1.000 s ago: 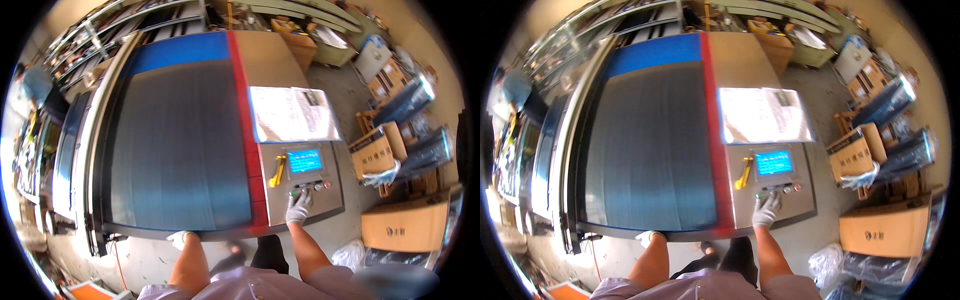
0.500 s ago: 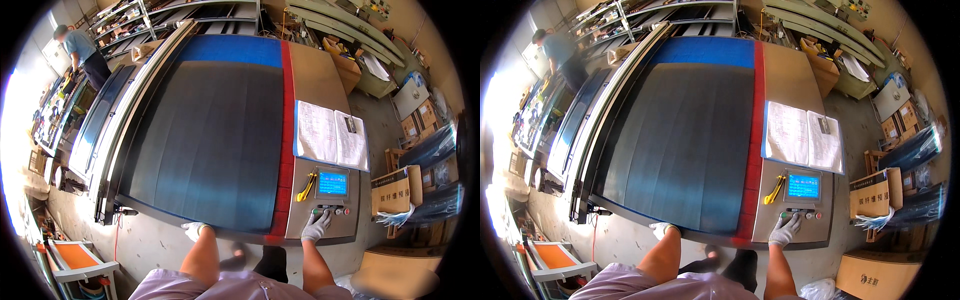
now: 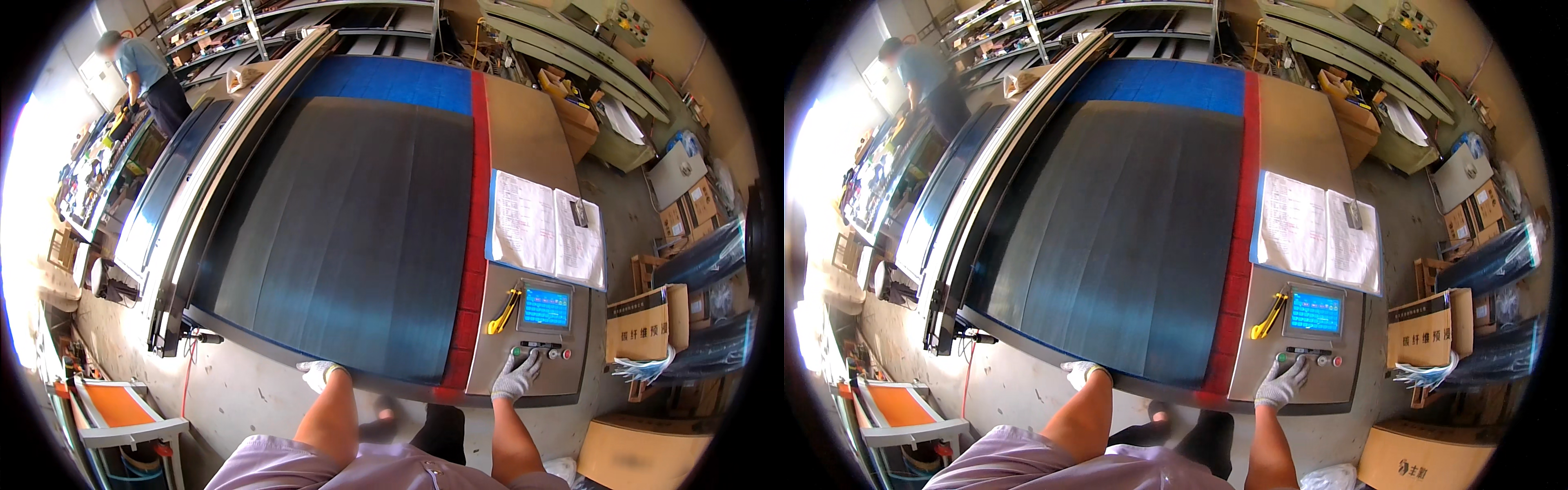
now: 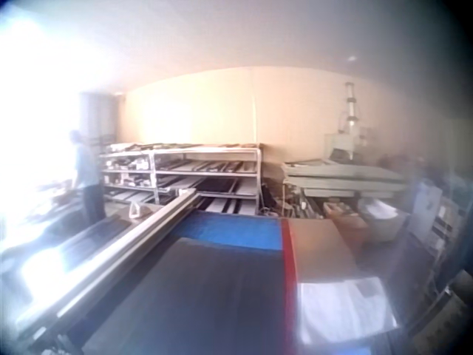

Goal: The person places a large dark sheet onto a cutting machine, operates the control panel to cut the sheet into strips, and then uses a utility knife to manually separate the cut pieces. The person handles the sheet and the resulting strips throughout the process.

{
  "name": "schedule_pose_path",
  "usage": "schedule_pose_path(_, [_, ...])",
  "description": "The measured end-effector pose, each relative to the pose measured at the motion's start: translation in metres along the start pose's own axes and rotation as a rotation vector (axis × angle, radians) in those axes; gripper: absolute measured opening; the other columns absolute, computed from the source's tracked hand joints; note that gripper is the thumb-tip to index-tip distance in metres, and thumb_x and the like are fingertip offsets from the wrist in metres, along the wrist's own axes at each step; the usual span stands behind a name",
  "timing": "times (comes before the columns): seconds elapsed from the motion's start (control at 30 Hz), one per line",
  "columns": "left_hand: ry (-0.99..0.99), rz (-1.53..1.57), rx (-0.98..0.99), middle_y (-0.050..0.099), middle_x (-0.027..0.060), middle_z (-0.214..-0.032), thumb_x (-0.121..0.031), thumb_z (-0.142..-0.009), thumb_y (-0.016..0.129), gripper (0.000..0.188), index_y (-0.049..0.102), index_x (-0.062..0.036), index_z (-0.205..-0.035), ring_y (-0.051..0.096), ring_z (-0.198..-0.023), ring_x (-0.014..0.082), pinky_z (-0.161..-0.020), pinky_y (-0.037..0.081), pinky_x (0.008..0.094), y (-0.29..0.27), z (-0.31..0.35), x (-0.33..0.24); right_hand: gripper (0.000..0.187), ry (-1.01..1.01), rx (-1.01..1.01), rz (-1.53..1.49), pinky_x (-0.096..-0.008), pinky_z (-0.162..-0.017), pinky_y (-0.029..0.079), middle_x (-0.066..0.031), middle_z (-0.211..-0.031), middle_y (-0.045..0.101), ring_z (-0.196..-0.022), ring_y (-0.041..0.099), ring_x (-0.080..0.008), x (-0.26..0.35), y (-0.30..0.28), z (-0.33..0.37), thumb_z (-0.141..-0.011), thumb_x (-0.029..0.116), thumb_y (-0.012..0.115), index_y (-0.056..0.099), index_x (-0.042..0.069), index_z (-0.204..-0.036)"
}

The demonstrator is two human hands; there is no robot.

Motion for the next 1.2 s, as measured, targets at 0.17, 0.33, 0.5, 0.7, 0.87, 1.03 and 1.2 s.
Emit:
schedule_pose_path(0.17, [0.002,0.008,-0.044,0.071,0.0231,-0.105,-0.048,-0.105,0.027,0.066,0.067,0.0038,-0.108,0.068,-0.098,0.0401,-0.087,0.053,0.0485,-0.008,0.008,-0.004,0.065,-0.011,0.016,-0.005,-0.0528,-0.111,0.032,-0.023,-0.149,0.037,-0.132,0.039,-0.0445,0.0,0.002,0.0,-0.095,0.039,0.058,0.039,0.001,-0.144])
schedule_pose_path(0.33, [-0.023,-0.006,0.0,0.071,0.0231,-0.105,-0.048,-0.105,0.027,0.065,0.067,0.0035,-0.107,0.068,-0.097,0.0404,-0.086,0.053,0.0491,-0.01,0.011,-0.006,0.065,-0.017,0.004,0.0,-0.0532,-0.11,0.033,-0.0231,-0.149,0.038,-0.132,0.039,-0.0447,-0.001,0.0,0.001,-0.095,0.039,0.058,0.039,0.002,-0.144])
schedule_pose_path(0.5, [0.002,0.003,-0.04,0.07,0.0238,-0.106,-0.048,-0.104,0.027,0.065,0.066,0.003,-0.11,0.068,-0.097,0.0415,-0.086,0.053,0.05,-0.013,0.016,-0.008,0.065,-0.025,-0.002,-0.009,-0.0535,-0.11,0.033,-0.0232,-0.149,0.037,-0.132,0.039,-0.0452,0.002,-0.002,0.001,-0.095,0.039,0.058,0.038,0.002,-0.144])
schedule_pose_path(0.7, [0.006,0.01,-0.055,0.07,0.0242,-0.105,-0.049,-0.104,0.027,0.065,0.065,0.003,-0.111,0.068,-0.097,0.0415,-0.087,0.053,0.05,-0.009,0.01,-0.007,0.065,-0.021,0.01,0.005,-0.0534,-0.11,0.033,-0.0231,-0.148,0.037,-0.132,0.039,-0.0453,0.002,-0.003,0.001,-0.095,0.04,0.057,0.038,0.002,-0.145])
schedule_pose_path(0.87, [-0.022,-0.005,-0.003,0.07,0.0239,-0.106,-0.049,-0.104,0.027,0.065,0.065,0.0029,-0.111,0.068,-0.096,0.0412,-0.086,0.053,0.0495,-0.004,0.007,-0.002,0.064,-0.009,0.016,0.02,-0.0526,-0.11,0.033,-0.023,-0.149,0.038,-0.132,0.04,-0.0445,0.0,-0.001,0.001,-0.095,0.041,0.056,0.038,0.003,-0.145])
schedule_pose_path(1.03, [-0.014,-0.019,-0.022,0.071,0.0231,-0.102,-0.049,-0.104,0.027,0.066,0.067,0.0029,-0.107,0.068,-0.094,0.0407,-0.085,0.053,0.049,-0.004,0.006,-0.003,0.063,-0.001,0.01,0.017,-0.0517,-0.111,0.032,-0.0237,-0.148,0.038,-0.133,0.04,-0.0437,-0.001,0.0,0.0,-0.095,0.04,0.057,0.039,0.005,-0.145])
schedule_pose_path(1.2, [-0.008,-0.009,-0.026,0.072,0.0229,-0.099,-0.049,-0.104,0.027,0.066,0.068,0.0037,-0.104,0.069,-0.093,0.0407,-0.083,0.054,0.0482,-0.008,0.008,-0.004,0.064,-0.02,0.002,0.022,-0.0522,-0.111,0.032,-0.0239,-0.148,0.038,-0.133,0.04,-0.0438,-0.001,-0.001,0.001,-0.095,0.041,0.056,0.038,0.005,-0.145])
Point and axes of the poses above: each hand's wrist, its own z-axis away from the middle knuckle, its own y-axis out of the palm, x = y × z, the point moved 8 cm from there along -z, towards the middle knuckle
